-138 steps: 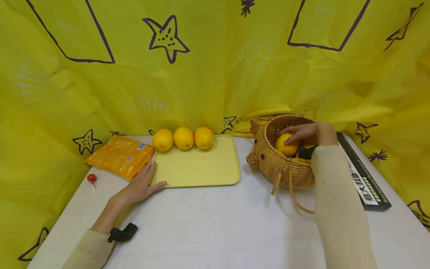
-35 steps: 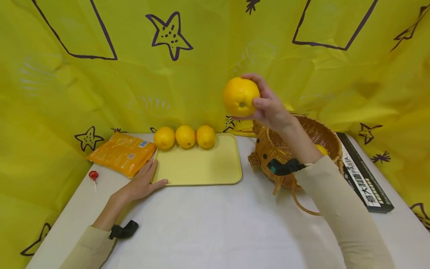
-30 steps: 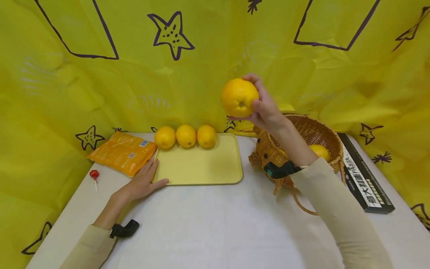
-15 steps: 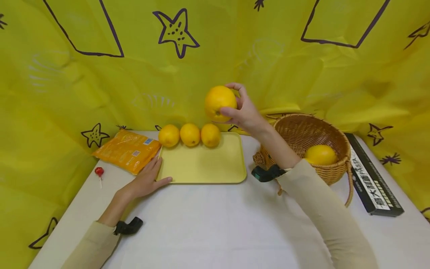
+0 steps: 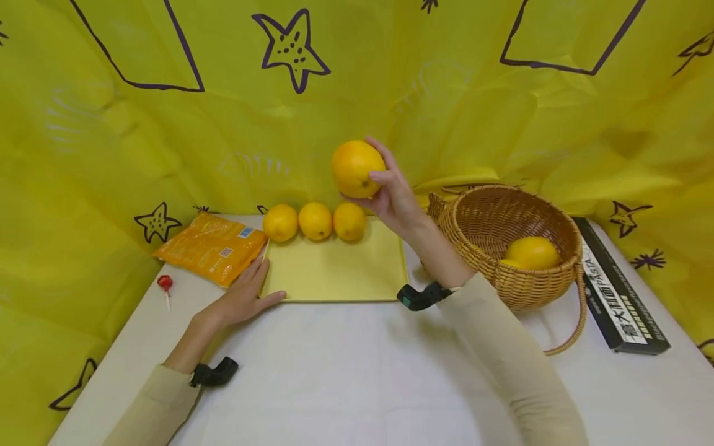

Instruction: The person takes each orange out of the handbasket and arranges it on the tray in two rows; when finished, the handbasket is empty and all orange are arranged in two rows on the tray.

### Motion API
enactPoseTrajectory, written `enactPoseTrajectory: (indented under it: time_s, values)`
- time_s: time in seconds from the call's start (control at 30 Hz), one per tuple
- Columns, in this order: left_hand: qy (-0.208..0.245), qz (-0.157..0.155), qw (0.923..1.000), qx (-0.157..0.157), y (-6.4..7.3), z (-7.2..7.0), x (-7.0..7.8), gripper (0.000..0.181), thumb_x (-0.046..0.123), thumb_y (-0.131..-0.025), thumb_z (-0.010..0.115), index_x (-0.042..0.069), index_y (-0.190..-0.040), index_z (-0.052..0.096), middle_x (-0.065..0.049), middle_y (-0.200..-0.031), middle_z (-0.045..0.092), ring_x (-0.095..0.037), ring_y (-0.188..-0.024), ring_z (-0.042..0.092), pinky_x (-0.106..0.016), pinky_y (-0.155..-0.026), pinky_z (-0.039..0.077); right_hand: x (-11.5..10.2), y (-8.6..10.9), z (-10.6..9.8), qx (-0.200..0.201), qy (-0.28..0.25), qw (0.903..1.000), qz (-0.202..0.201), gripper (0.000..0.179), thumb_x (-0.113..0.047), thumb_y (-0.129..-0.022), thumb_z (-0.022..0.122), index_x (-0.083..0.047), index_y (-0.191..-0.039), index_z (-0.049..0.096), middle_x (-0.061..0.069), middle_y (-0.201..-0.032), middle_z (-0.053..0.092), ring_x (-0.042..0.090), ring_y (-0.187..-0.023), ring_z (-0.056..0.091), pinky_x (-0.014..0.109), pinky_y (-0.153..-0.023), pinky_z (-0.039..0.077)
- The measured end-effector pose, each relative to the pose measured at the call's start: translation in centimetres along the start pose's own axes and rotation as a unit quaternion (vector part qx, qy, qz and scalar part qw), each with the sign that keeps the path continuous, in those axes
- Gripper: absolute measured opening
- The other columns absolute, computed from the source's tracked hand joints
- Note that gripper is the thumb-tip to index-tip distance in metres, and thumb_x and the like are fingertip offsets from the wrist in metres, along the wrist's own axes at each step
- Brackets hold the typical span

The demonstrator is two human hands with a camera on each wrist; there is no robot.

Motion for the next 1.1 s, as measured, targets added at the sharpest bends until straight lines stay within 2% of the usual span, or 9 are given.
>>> enactPoseTrajectory:
  time_s: [0.17,0.33,0.4,0.53,0.6,0.7,0.83,0.97,1.1]
  values:
    - [0.003,-0.001,1.0,-0.001,-0.2,-0.1,0.0,0.103,0.061,-0.091,0.053,-0.004,-0.154,0.004,-0.021,-0.163,-0.006,-0.038,-0.152,0.001,-0.056,-0.122,0.009,0.8,0.1,-0.1,0.001,-0.03,0.9995,0.011,0.059,-0.019,-0.085,0.07,-0.031,-0.136,0.043,0.005,-0.136,0.04,0.028,-0.114,0.053,0.041,-0.08,0.06]
    - [-0.002,-0.003,1.0,-0.002,-0.4,-0.1,-0.1,0.104,0.062,-0.09,0.053,-0.004,-0.154,0.004,-0.021,-0.163,-0.004,-0.039,-0.151,0.001,-0.055,-0.122,0.01,1.4,0.0,-0.2,0.032,-0.021,0.9992,0.008,0.076,-0.035,-0.068,0.088,-0.031,-0.132,0.045,0.005,-0.131,0.042,0.027,-0.108,0.058,0.037,-0.074,0.061]
    - [-0.005,-0.003,1.0,-0.001,-0.5,-0.1,-0.1,0.104,0.062,-0.09,0.053,-0.004,-0.154,0.004,-0.022,-0.163,-0.004,-0.039,-0.151,0.001,-0.056,-0.122,0.01,1.5,-0.1,-0.3,0.046,-0.002,0.999,0.002,0.074,-0.034,-0.071,0.085,-0.03,-0.133,0.044,0.005,-0.133,0.04,0.028,-0.111,0.055,0.038,-0.074,0.061]
    - [-0.003,-0.001,1.0,0.001,-0.5,-0.2,-0.1,0.104,0.062,-0.09,0.053,-0.004,-0.154,0.004,-0.021,-0.163,-0.005,-0.039,-0.151,0.001,-0.056,-0.122,0.01,1.8,-0.2,-0.6,0.059,0.07,0.9958,-0.004,0.059,-0.017,-0.091,0.067,-0.028,-0.141,0.039,0.004,-0.14,0.033,0.032,-0.121,0.044,0.04,-0.078,0.061]
    - [-0.001,0.0,1.0,0.001,-0.5,-0.2,-0.1,0.104,0.063,-0.09,0.053,-0.005,-0.154,0.004,-0.022,-0.163,-0.004,-0.039,-0.151,0.001,-0.056,-0.122,0.01,1.9,-0.1,-1.0,0.073,0.128,0.989,-0.006,0.058,-0.008,-0.095,0.058,-0.027,-0.146,0.035,0.005,-0.145,0.029,0.034,-0.126,0.041,0.039,-0.08,0.06]
    - [-0.005,0.005,1.0,0.003,-0.5,-0.2,0.0,0.104,0.062,-0.09,0.053,-0.006,-0.153,0.005,-0.023,-0.162,-0.003,-0.041,-0.151,0.002,-0.056,-0.122,0.01,2.2,0.2,-2.1,0.106,0.241,0.9646,-0.014,0.064,-0.008,-0.095,0.055,-0.026,-0.151,0.03,0.007,-0.151,0.026,0.035,-0.129,0.042,0.034,-0.082,0.059]
    - [-0.005,0.006,1.0,0.002,-0.4,-0.1,0.0,0.104,0.062,-0.091,0.053,-0.006,-0.153,0.005,-0.024,-0.162,-0.003,-0.041,-0.151,0.002,-0.056,-0.122,0.009,2.7,0.7,-3.8,0.15,0.325,0.9337,-0.018,0.068,-0.015,-0.093,0.06,-0.024,-0.152,0.028,0.009,-0.152,0.026,0.035,-0.128,0.044,0.032,-0.083,0.059]
    - [-0.003,0.0,1.0,-0.002,-0.3,0.0,-0.1,0.103,0.061,-0.091,0.053,-0.005,-0.153,0.004,-0.023,-0.163,-0.004,-0.04,-0.151,0.001,-0.056,-0.122,0.009,3.5,1.0,-5.1,0.168,0.319,0.9328,-0.008,0.067,-0.014,-0.093,0.059,-0.022,-0.152,0.027,0.009,-0.152,0.024,0.035,-0.129,0.041,0.032,-0.082,0.059]
    - [-0.007,-0.004,1.0,-0.006,-0.3,0.1,-0.2,0.103,0.061,-0.091,0.053,-0.004,-0.154,0.004,-0.022,-0.163,-0.004,-0.038,-0.152,0.0,-0.054,-0.123,0.009,4.0,1.1,-6.1,0.187,0.284,0.9404,-0.003,0.065,-0.012,-0.093,0.055,-0.022,-0.151,0.026,0.011,-0.151,0.024,0.035,-0.128,0.042,0.029,-0.078,0.059]
Point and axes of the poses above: each hand's wrist, its own y-axis away from the middle knuckle, its own z-axis out of the palm, x = y × z, the point moved 7 cm from there along -y, towards the middle knuckle
